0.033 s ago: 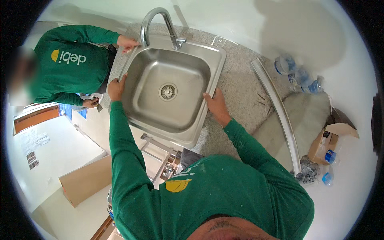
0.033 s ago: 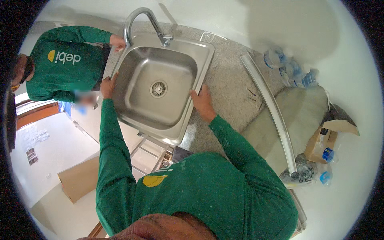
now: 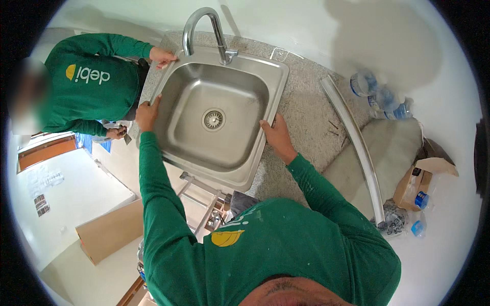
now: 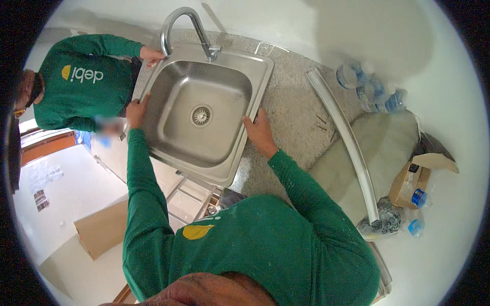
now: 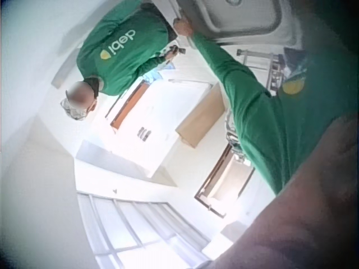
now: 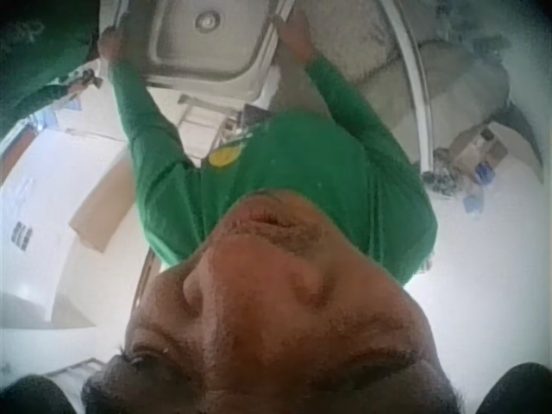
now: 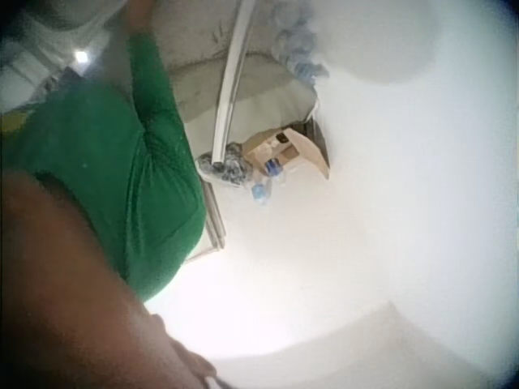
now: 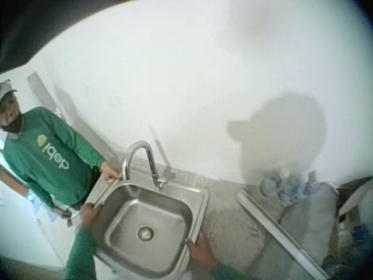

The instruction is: The person positions a stainless steel sink into a countertop cutout and uses a utility knife to trim excess material around the sink edges. The person repeatedly adjusts the sink and scrapes the countertop perimeter to fit the sink flush.

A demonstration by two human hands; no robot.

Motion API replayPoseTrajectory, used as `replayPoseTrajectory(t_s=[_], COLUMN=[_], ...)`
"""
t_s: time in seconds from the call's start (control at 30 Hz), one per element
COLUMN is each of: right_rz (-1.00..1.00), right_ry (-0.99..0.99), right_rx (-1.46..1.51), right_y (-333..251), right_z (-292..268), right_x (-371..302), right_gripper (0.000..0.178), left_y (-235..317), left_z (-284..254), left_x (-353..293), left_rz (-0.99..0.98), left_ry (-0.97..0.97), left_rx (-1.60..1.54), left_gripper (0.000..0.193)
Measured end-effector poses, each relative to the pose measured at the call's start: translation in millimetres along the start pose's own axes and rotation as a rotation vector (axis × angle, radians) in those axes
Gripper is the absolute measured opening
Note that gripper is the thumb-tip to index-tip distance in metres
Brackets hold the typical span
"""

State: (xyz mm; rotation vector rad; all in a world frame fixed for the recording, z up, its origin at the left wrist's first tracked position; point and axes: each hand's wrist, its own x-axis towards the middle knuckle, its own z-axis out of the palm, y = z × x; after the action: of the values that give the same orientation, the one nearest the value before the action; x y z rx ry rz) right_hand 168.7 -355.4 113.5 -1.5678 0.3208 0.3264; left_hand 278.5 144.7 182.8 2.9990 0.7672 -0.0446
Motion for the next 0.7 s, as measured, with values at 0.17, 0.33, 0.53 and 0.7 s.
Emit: replayPoseTrajectory(t_s=[0.17, 0.33, 0.53, 0.7], right_rz=[0.019, 0.035, 0.184, 0.101], right_ry=[0.011, -0.029, 0.103, 0.075], right_rx=[-0.032, 0.204, 0.065, 0.217], right_y=[-13.7, 12.9, 9.9, -3.8], right_z=[5.4, 20.5, 19.8, 7.9], right_x=[-8.6, -1.8, 19.1, 27.7], right_gripper=[0.033, 0.037, 0.039, 0.034], left_y=[10.9, 5.5, -0.7, 8.5], left_z=[-10.4, 11.3, 12.3, -0.2], left_x=[6.9, 29.9, 28.5, 8.8], left_rz=[-0.018, -0.012, 0.026, -0.007], left_ry=[-0.032, -0.053, -0.088, -0.095], left_rx=[0.017, -0.056, -0.098, -0.043], left_gripper=[0.093, 0.093, 0.092, 0.094])
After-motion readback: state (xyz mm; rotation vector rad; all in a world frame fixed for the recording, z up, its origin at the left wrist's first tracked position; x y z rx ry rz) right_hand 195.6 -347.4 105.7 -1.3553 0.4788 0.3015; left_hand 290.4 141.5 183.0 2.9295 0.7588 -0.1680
